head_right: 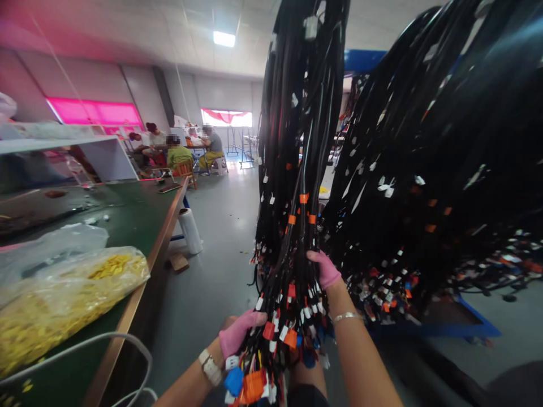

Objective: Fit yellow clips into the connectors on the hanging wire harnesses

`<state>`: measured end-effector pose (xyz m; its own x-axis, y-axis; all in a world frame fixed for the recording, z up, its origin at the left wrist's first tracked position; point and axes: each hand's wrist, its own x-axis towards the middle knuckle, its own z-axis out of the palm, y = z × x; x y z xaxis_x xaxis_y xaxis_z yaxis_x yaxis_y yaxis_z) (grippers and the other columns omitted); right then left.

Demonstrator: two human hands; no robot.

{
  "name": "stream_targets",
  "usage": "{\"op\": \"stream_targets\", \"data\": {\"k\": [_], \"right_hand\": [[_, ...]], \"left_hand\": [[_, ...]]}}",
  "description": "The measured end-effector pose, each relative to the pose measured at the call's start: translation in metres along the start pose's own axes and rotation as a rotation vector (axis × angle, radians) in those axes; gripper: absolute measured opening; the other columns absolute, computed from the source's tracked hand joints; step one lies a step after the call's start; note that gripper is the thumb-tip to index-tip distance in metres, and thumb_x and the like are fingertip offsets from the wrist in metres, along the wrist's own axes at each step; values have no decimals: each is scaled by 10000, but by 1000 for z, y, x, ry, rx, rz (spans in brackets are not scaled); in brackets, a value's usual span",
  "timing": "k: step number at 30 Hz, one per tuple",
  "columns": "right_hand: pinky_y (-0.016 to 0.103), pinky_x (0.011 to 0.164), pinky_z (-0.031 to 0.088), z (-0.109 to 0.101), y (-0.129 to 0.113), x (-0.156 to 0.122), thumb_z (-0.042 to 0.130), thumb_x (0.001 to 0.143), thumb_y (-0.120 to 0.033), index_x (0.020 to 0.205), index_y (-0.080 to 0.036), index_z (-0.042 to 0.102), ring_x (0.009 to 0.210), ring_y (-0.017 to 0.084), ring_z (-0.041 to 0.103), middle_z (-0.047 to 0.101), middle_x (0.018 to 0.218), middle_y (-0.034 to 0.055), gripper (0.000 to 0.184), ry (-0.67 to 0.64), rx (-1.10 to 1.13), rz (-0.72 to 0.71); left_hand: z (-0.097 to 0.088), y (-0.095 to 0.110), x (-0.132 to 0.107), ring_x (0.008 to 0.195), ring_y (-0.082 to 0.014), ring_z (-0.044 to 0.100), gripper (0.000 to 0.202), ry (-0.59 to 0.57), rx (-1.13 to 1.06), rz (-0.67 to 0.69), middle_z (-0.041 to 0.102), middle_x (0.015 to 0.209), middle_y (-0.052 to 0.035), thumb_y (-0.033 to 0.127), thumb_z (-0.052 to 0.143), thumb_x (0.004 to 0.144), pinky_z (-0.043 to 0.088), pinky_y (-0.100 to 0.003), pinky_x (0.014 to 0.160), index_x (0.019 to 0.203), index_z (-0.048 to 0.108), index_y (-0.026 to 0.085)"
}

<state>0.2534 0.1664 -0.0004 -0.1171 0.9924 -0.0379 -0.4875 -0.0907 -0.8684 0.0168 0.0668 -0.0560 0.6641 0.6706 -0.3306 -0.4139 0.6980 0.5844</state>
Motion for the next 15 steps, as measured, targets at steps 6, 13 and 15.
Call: {"op": "stream_targets", "data": {"k": [6,13,15], "right_hand": [[332,570,542,1,-2,8,680,555,-222,701,-176,673,605,226,672,700,577,13,153,7,-2,5],[372,632,549,2,1,9,664,551,-225,686,-171,666,610,242,675,705,581,29,145,-5,6,54],[391,654,547,6,2,5,664,550,-233,750,-170,674,656,259,680,718,629,41,210,-35,9,78]], "left_hand": [[22,5,-8,670,-228,663,347,73,-150,-173,698,722,-132,336,554,738,524,-327,691,918,624,46],[6,24,-10,776,-241,670,423,-9,-205,-216,703,786,-129,387,526,788,516,-341,759,1010,599,36],[0,24,-11,795,-245,667,438,2,-182,-199,703,799,-126,412,527,789,512,-347,775,1023,599,48]]}}
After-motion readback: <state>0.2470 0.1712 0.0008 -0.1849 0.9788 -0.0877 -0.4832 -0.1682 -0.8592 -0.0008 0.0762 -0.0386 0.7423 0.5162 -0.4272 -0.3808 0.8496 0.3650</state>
